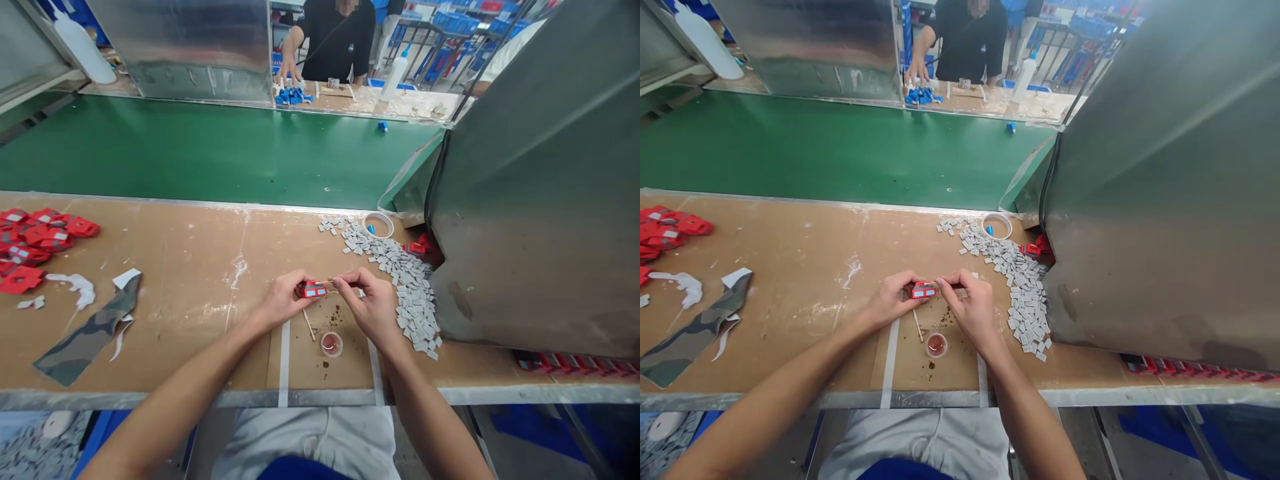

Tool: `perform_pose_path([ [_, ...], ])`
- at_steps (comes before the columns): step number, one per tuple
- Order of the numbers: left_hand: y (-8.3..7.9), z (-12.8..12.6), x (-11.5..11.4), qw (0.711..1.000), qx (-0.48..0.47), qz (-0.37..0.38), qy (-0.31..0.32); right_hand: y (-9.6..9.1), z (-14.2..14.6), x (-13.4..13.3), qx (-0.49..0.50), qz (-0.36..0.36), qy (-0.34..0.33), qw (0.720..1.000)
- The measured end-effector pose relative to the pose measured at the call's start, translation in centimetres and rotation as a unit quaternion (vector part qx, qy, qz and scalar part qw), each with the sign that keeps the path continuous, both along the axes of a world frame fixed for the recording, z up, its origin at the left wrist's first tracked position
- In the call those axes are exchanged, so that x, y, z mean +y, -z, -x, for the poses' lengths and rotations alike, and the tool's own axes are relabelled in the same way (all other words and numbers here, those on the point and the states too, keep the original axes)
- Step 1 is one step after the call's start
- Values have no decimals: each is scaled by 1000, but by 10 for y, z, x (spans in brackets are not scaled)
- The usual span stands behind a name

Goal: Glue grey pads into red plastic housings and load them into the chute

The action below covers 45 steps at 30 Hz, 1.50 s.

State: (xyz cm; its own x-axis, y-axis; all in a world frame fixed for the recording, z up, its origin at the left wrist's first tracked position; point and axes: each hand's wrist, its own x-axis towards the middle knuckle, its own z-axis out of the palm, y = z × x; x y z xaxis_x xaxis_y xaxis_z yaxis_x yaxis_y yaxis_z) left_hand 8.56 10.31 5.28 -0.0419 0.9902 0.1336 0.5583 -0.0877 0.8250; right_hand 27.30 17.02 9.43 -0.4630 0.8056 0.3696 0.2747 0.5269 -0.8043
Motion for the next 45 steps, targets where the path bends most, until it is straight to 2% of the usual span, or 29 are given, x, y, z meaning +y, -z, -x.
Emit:
perform_pose_path([
  [5,1,0,1,1000,-1,-2,7,1,1,0,-23,8,-9,1000],
  [13,0,0,0,1000,17,-9,3,8,5,-3,-15,-19,-35,999],
  [17,-1,0,0,1000,26,-5,3,10,5,-2,-33,-44,-17,998],
  [20,-2,0,-1,1000,26,-8,3,10,8,-3,-32,-35,-22,999],
  [24,-4,1,-3,1000,25,-17,5,2,2,-5,-6,-2,-16,1000],
  [28,-5,1,-3,1000,-1,-17,8,-16,-31,-16,32,29,25,999],
  [32,-2,1,-1,1000,-6,-13,21,-17,-58,-39,-6,4,-36,999],
  [37,2,3,-1,1000,4,-8,25,-5,-57,-61,-78,18,-136,988],
  [39,2,3,-1,1000,5,-11,23,-8,-56,-54,-117,41,-185,975],
  [41,2,3,-1,1000,2,-20,22,-15,-58,-32,-161,54,-199,965],
  [43,0,2,-1,999,4,-26,24,-19,-59,4,-209,40,-150,966],
  [45,-2,2,-1,999,3,-23,23,-16,-57,45,-269,4,-32,963],
])
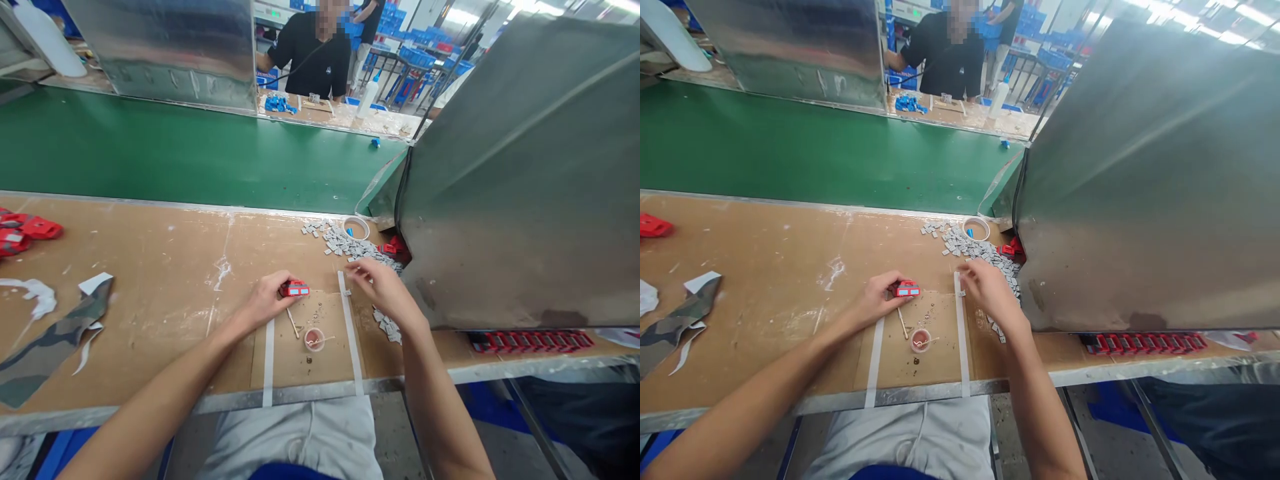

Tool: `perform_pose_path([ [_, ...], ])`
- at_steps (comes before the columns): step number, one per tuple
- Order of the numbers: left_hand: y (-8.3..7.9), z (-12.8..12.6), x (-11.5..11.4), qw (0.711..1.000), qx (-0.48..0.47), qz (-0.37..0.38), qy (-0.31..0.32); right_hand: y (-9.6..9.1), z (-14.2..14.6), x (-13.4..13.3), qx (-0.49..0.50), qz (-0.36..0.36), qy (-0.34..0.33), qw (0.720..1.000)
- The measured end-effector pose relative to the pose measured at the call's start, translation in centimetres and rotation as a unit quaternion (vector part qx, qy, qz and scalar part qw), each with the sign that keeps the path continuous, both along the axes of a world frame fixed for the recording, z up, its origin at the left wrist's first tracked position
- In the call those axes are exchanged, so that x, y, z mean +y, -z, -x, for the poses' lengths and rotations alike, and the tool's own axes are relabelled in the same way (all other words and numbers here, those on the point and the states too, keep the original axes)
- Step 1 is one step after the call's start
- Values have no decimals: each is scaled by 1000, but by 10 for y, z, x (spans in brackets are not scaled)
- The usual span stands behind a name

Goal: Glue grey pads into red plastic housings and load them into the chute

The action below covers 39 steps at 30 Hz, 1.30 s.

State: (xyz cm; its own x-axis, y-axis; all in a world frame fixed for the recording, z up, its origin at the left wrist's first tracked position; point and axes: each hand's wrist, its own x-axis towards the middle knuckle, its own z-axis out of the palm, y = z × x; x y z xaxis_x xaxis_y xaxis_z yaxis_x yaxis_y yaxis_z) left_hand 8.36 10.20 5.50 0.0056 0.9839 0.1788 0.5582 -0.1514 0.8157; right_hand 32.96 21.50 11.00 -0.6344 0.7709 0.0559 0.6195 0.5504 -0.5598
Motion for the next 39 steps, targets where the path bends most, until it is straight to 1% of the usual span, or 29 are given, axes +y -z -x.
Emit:
perform_pose_path([
  [1,-1,0,0,1000,-2,4,-1,5,2,19,-42,-25,46,998],
  [2,-2,0,0,1000,-4,8,-1,11,5,34,-82,-34,71,993],
  [3,-3,0,0,1000,-6,12,-1,18,8,46,-111,-39,87,989],
  [5,-3,1,0,1000,-6,14,1,33,12,58,-139,-49,94,985],
  [8,0,1,0,1000,0,8,5,49,14,54,-125,-92,89,984],
  [10,2,1,1,1000,-1,5,7,53,13,49,-102,-108,84,985],
  [12,2,2,1,1000,-7,4,12,52,12,45,-73,-101,81,989],
  [14,2,2,1,1000,-15,3,19,49,12,43,-28,-67,75,995],
  [16,2,3,0,999,-27,-1,21,45,12,39,44,-2,67,997],
  [19,2,1,-2,997,-75,1,12,38,17,27,152,105,54,981],
  [21,2,0,-3,993,-113,13,3,32,22,18,190,148,30,970],
  [24,2,-1,-4,992,-120,25,-6,26,31,5,220,183,-17,958],
  [28,0,0,-1,998,-68,-4,0,25,40,-6,233,240,-64,940],
  [31,-2,0,0,998,-57,-17,14,26,44,-11,238,275,-88,927],
  [33,-2,0,-1,998,-57,-18,24,27,45,-14,252,307,-84,914],
  [36,0,-1,-3,996,-79,-2,33,31,47,-16,275,360,-51,890],
  [39,1,-1,-4,993,-110,37,30,37,51,-17,290,377,-28,879],
])
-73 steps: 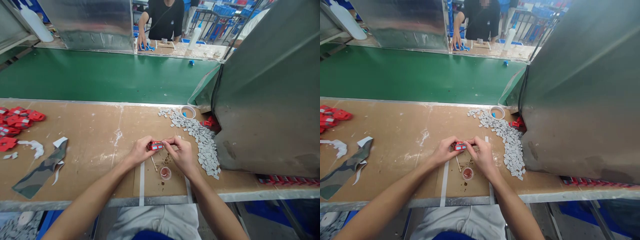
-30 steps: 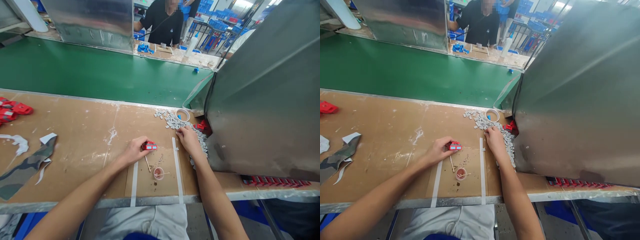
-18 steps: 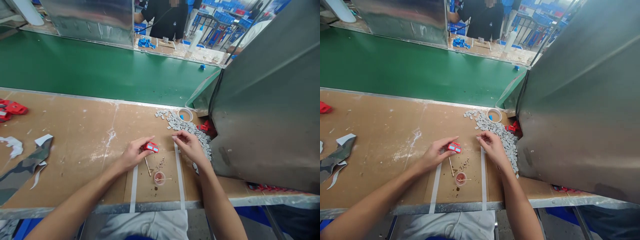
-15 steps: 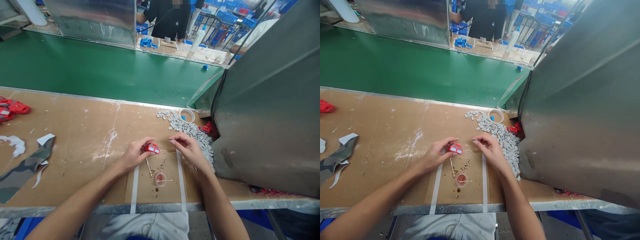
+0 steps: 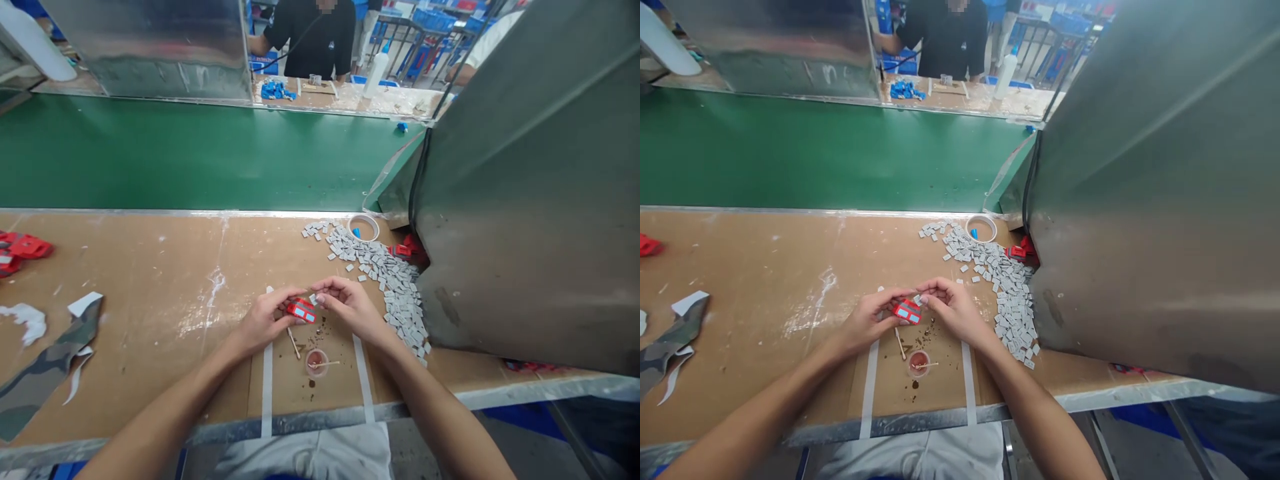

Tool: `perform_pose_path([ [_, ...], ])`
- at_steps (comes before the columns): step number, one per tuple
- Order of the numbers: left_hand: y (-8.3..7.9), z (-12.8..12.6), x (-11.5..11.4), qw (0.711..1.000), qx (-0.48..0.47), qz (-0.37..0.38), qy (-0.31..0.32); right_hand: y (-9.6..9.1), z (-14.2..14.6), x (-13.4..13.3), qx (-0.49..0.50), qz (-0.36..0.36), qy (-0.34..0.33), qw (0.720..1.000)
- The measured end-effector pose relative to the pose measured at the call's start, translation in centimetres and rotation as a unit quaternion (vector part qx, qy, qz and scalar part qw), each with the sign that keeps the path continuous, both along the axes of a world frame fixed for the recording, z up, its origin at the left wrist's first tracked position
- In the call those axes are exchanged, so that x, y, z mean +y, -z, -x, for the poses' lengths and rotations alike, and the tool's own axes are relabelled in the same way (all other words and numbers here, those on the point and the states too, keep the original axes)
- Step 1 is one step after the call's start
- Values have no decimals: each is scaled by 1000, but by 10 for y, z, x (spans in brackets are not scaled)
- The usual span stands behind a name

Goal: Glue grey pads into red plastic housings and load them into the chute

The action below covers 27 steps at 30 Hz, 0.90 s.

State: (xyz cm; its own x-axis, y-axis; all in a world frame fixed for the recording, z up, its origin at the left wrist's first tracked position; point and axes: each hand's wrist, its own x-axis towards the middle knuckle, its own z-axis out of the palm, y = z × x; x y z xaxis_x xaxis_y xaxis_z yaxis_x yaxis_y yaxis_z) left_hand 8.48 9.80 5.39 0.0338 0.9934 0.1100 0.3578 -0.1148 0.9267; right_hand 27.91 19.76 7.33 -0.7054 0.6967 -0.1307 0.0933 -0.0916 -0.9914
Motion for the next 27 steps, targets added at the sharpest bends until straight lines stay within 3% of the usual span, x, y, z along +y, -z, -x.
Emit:
perform_pose_path([
  [12,-1,3,3,999,46,-21,18,1,3,-5,-54,-181,-21,982],
  [18,-7,0,2,998,55,-35,-16,6,8,-11,-86,-192,17,977],
  [24,-9,1,2,997,65,-47,-17,9,9,-13,-58,-163,26,984],
  [27,-7,3,1,995,79,-59,-3,8,9,-13,-51,-183,20,982],
])
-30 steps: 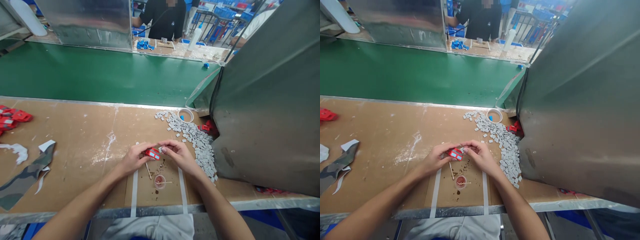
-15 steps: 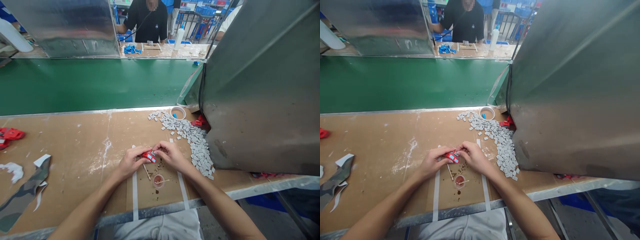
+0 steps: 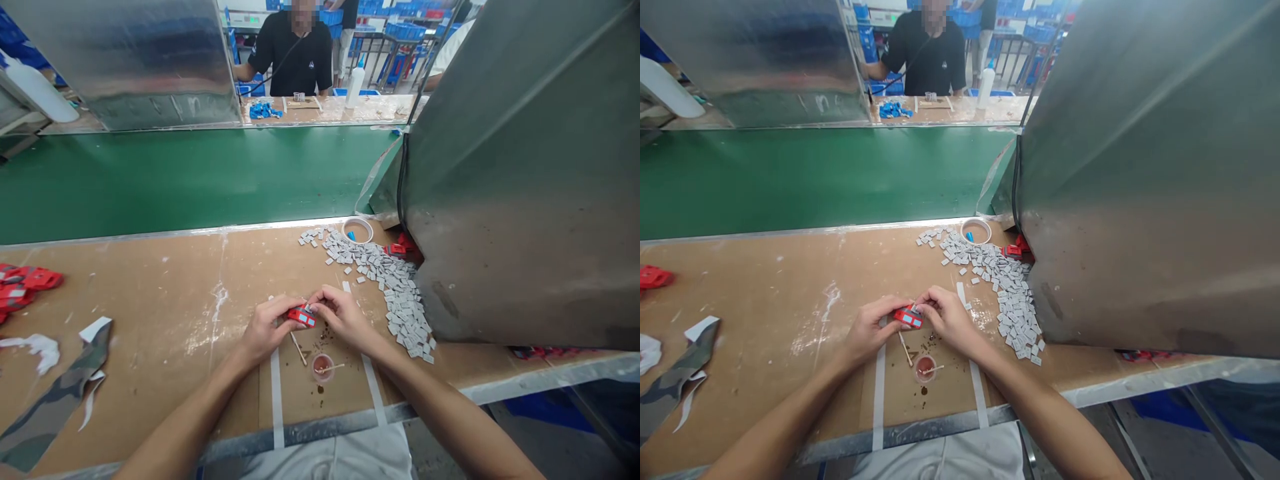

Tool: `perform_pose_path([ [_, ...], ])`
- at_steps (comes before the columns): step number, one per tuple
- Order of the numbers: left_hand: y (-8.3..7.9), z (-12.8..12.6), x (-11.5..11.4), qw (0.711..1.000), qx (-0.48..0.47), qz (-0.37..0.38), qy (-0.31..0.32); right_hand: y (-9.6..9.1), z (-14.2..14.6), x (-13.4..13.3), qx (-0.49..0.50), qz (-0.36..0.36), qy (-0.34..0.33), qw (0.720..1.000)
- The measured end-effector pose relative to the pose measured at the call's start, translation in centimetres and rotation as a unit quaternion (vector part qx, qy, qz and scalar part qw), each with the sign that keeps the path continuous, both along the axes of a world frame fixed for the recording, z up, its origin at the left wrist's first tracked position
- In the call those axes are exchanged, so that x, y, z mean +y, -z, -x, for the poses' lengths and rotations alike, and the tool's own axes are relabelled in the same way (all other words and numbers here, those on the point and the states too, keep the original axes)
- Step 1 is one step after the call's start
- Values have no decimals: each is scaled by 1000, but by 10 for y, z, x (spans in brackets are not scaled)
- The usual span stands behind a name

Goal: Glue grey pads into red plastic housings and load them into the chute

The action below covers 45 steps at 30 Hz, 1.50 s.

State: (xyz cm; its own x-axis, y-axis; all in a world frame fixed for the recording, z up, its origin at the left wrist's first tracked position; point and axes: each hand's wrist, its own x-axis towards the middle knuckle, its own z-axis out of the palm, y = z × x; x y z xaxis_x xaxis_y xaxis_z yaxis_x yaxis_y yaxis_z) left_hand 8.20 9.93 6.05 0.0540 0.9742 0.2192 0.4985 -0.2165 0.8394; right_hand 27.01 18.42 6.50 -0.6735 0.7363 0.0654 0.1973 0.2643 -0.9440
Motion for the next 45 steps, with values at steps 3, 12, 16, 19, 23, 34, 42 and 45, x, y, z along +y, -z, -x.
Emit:
perform_pose_path([
  [3,2,2,-1,1000,23,-9,8,-1,0,-1,6,-20,0,1000],
  [12,0,6,-2,997,64,-50,8,-2,3,-5,21,-31,1,999],
  [16,-4,6,-3,996,75,-38,7,-3,2,-8,9,-161,-23,987],
  [19,-8,6,-5,997,72,-31,8,-5,1,-10,-19,-239,-48,970],
  [23,-14,6,-6,997,75,0,27,-4,0,-9,-34,-299,-74,951],
  [34,-16,15,-6,998,34,45,25,-8,0,-9,5,-327,-122,937],
  [42,-9,11,-5,992,82,-92,2,-11,1,-7,86,-102,-31,991],
  [45,-12,10,-6,988,103,-119,6,-12,1,-5,88,-50,-26,995],
])
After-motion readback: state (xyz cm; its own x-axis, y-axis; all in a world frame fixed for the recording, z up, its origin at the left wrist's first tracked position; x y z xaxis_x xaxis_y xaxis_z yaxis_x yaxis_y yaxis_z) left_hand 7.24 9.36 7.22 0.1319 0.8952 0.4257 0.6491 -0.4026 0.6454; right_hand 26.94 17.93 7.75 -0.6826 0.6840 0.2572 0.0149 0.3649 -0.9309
